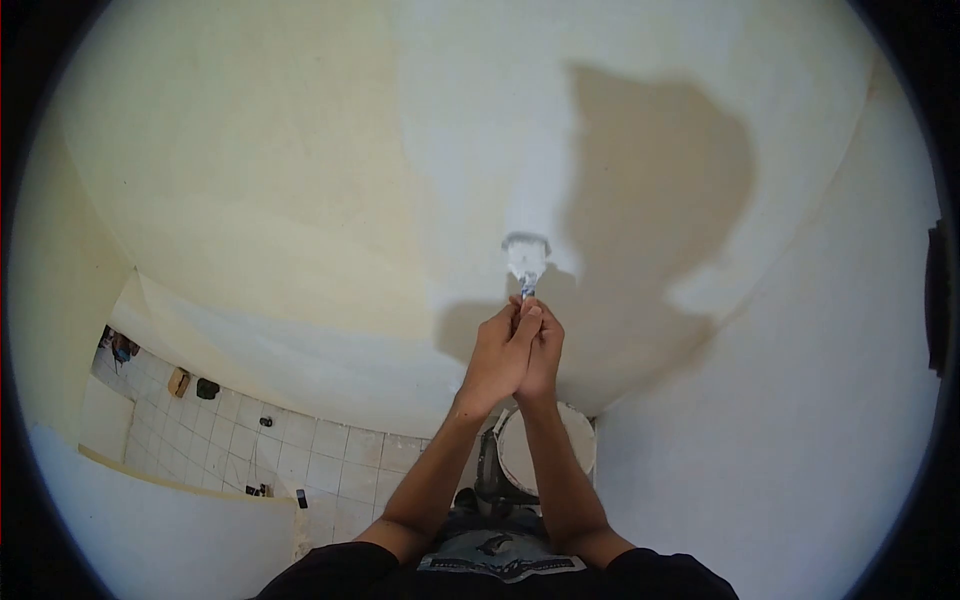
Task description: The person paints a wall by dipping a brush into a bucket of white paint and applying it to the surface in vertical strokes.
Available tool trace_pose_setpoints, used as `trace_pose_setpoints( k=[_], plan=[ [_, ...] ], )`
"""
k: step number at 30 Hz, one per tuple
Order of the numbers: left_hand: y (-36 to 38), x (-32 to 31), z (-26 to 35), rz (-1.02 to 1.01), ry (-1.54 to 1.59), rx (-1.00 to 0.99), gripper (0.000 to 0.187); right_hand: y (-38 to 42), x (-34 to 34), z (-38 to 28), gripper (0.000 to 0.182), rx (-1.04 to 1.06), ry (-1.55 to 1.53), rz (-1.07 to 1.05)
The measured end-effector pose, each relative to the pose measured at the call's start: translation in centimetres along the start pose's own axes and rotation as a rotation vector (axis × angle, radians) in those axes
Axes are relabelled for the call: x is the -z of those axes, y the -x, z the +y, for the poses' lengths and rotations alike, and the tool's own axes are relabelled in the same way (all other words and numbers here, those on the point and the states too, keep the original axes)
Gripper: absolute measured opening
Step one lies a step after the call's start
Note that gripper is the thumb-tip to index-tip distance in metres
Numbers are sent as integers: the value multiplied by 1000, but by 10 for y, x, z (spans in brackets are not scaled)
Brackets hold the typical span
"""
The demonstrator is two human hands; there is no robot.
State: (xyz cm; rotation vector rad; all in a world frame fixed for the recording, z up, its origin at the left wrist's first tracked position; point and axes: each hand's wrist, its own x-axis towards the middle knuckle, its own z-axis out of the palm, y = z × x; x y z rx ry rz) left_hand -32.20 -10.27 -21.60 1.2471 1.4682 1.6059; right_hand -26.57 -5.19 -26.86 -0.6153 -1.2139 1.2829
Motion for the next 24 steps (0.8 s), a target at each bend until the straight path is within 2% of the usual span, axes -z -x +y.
trace_pose_setpoints(
  k=[4, 7, 13, 16, 17, 19, 21, 24],
  plan=[
    [-16, 2, 48, 40, 90, -150, 40, -29, -19, -56, 32, 116, 68, -56],
    [-31, 10, 73, -11, 70, -167, 39, -41, -40, -86, 33, 97, -71, -28],
    [-37, 7, 73, 34, 67, -262, 41, -50, -40, -86, 33, 108, -19, -50],
    [-41, 1, 46, 70, 55, -171, 45, -51, -27, -49, 32, 126, -10, -49],
    [-39, 2, 34, 59, 10, -101, 47, -48, -24, -31, 30, 47, -36, -34],
    [-27, 4, 0, 36, -78, 36, 51, -23, -11, 3, 28, 21, -56, -51],
    [-13, -1, -57, 44, -172, 118, 48, 1, 9, 56, 26, -160, -11, -29],
    [8, -3, -129, -34, -385, 174, 46, 39, 27, 116, 24, -372, -164, 80]
  ],
)
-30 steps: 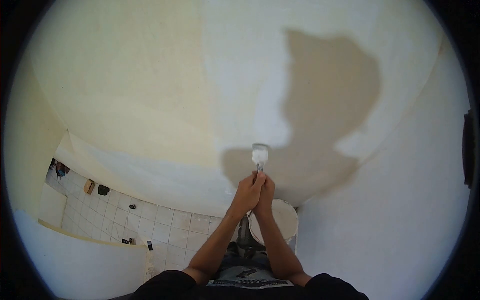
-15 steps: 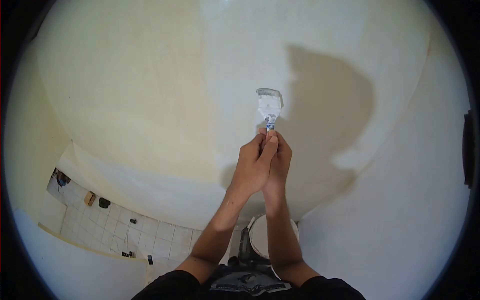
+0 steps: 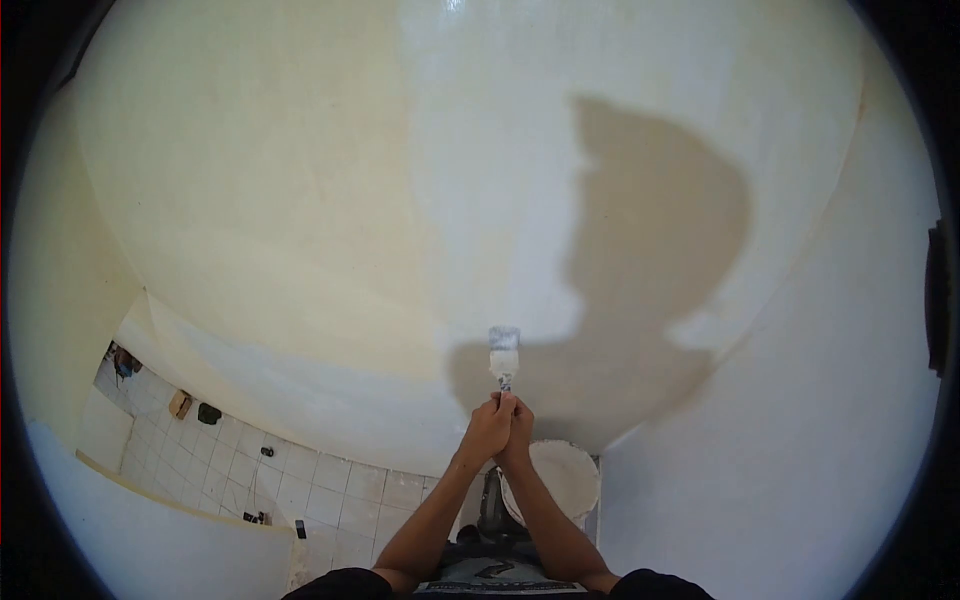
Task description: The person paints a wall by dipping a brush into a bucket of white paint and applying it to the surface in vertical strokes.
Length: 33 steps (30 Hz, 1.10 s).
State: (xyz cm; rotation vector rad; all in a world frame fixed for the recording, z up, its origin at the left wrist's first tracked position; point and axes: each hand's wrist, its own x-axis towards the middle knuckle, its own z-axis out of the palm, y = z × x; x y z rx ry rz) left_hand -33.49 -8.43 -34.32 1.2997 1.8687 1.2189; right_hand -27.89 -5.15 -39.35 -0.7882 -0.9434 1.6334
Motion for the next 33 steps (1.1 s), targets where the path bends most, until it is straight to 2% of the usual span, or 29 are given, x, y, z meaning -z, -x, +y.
trace_pose_setpoints(
  k=[1, 3, 4, 5, 7, 10, 13, 19, 22, 26, 30, 33],
  plan=[
    [-2, -5, -17, -35, -87, -3, 45, 4, 3, 7, 23, -15, 6, 19],
    [-11, -14, -47, -34, -47, -81, 52, 7, 7, 12, 24, -26, -45, -10],
    [-11, -11, -44, -31, -28, -122, 55, 7, 5, 9, 24, -30, -71, -26],
    [-8, -10, -41, -40, 33, -74, 54, 8, 3, 5, 24, -13, -43, -17],
    [7, 18, 12, -52, 153, 10, 51, 13, -7, -11, 25, 31, 13, -5],
    [15, 26, 44, 16, 434, -105, 41, 18, -28, -59, 27, 194, 245, -21],
    [15, 46, 78, 68, 367, -127, 43, 14, -49, -82, 26, 333, 133, -92],
    [-6, 83, 152, 182, 379, -380, 47, -3, -92, -167, 30, 444, 209, -177],
    [-13, 104, 175, 108, 394, -320, 42, -5, -117, -193, 31, 436, 122, -194],
    [-3, 97, 169, 159, 402, -366, 44, -3, -111, -181, 32, 439, 126, -178],
    [-10, 75, 110, 152, 315, -192, 47, -11, -85, -114, 30, 336, 130, -173],
    [-6, 51, 55, 139, 240, -79, 49, -13, -51, -45, 28, 392, 108, -193]
  ],
)
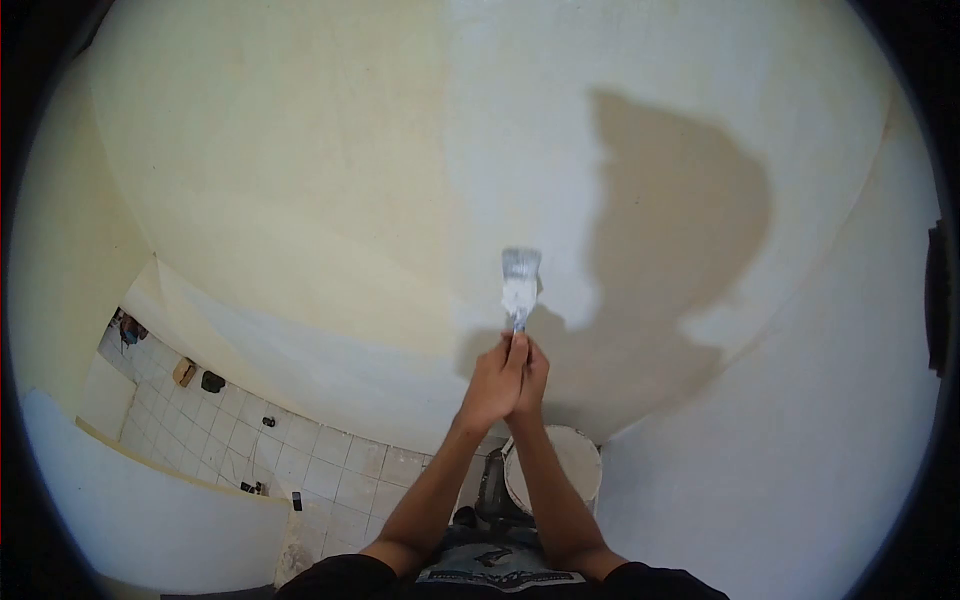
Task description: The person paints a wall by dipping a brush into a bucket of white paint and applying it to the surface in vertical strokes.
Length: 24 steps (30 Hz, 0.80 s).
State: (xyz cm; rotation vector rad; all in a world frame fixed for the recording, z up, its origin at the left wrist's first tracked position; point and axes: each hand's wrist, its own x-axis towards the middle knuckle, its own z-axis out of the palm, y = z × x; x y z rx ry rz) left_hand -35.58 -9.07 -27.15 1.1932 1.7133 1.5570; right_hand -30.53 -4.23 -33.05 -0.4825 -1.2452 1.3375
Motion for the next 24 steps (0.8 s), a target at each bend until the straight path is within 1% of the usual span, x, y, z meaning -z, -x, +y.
trace_pose_setpoints(
  k=[2, 3, 4, 5, 6, 8, 9, 11, 12, 15, 17, 21, 23, 24],
  plan=[
    [14, -8, -43, 1, -68, 42, 50, 27, 11, 29, 27, -221, -33, 69],
    [13, -13, -76, -41, -148, 59, 49, 39, 16, 40, 26, -336, -46, 106],
    [12, -17, -113, -86, -227, 78, 49, 49, 19, 51, 26, -391, -142, 126],
    [14, -19, -133, -131, -305, 99, 49, 59, 23, 60, 26, -448, -237, 147],
    [18, -18, -133, -148, -286, 105, 49, 64, 25, 68, 26, -504, -332, 167],
    [20, -11, -116, -182, -250, 110, 50, 62, 29, 76, 27, -458, -133, 161],
    [18, -10, -106, -160, -175, 115, 49, 57, 30, 77, 27, -429, -35, 158],
    [10, -8, -82, -119, -23, 122, 47, 37, 21, 50, 29, -380, 2, 117],
    [6, -6, -72, -121, -5, 118, 48, 30, 17, 36, 30, -353, 23, 98],
    [-2, -3, -36, -114, 39, 104, 48, 10, 10, 20, 30, -304, -42, 132],
    [2, 1, -10, -98, 47, 103, 47, 6, 6, 5, 31, -217, -7, 100],
    [13, 11, 16, -110, 58, -23, 44, 10, -10, -36, 28, -122, -50, 56],
    [20, 17, 32, -91, 66, -89, 43, 10, -18, -54, 30, -99, -55, 52],
    [10, 19, 63, -93, 76, -84, 43, -8, -25, -77, 31, -100, -52, 55]
  ],
)
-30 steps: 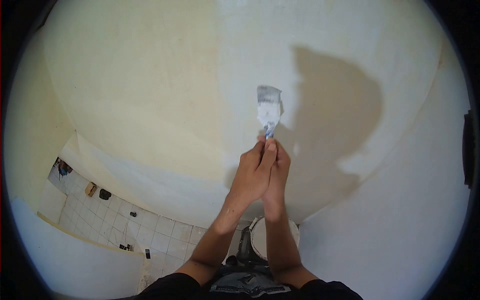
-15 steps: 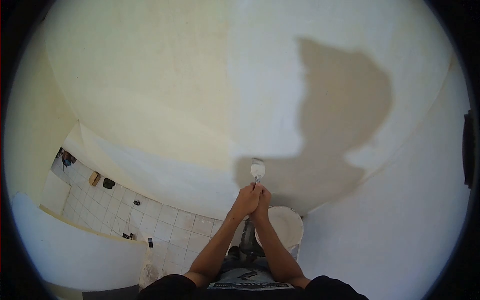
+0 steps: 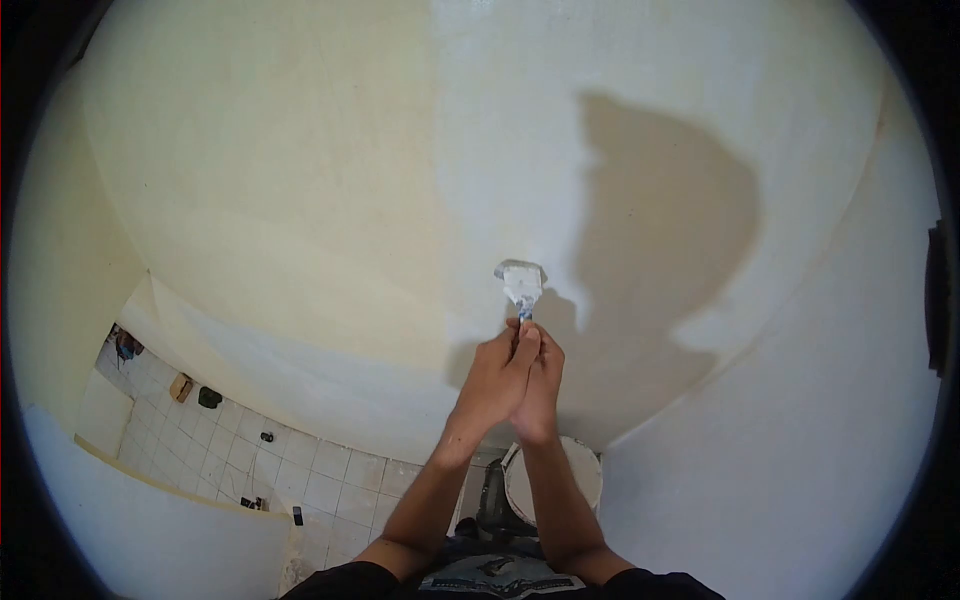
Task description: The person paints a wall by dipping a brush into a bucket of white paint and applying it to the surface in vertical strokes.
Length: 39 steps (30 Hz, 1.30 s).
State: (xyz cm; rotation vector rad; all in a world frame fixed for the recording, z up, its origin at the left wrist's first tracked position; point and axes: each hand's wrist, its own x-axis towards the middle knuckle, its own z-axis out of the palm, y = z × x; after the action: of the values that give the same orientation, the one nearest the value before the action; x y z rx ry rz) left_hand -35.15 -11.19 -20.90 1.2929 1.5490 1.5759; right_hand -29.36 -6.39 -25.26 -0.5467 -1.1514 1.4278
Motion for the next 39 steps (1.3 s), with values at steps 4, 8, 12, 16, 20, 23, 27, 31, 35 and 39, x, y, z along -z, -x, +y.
trace_pose_setpoints(
  k=[4, 8, 12, 16, 20, 23, 27, 31, 35, 39],
  plan=[
    [-23, 3, 43, 30, 71, -111, 42, -31, -20, -42, 31, 115, 109, -32],
    [-29, 4, 61, 22, 114, -161, 43, -39, -27, -61, 31, 92, 105, -41],
    [-35, -11, 7, 71, 28, -44, 45, -38, -2, -4, 32, 137, 113, -30],
    [-8, -28, -78, 88, -25, 78, 49, -5, 40, 77, 30, -28, 57, -9],
    [18, -37, -137, -44, -246, 382, 53, 36, 78, 139, 26, -296, 68, 72],
    [28, -54, -194, -138, -378, 383, 55, 56, 103, 168, 25, -418, -17, 141],
    [51, -76, -245, -244, -399, 411, 58, 81, 130, 177, 22, -560, -203, 247],
    [78, -106, -245, -259, -226, 629, 66, 113, 173, 192, 21, -588, -47, 323],
    [108, -149, -279, -306, -242, 790, 62, 146, 222, 207, 21, -651, -91, 453],
    [133, -193, -312, -338, -218, 774, 60, 169, 275, 220, 22, -749, -53, 519]
  ],
)
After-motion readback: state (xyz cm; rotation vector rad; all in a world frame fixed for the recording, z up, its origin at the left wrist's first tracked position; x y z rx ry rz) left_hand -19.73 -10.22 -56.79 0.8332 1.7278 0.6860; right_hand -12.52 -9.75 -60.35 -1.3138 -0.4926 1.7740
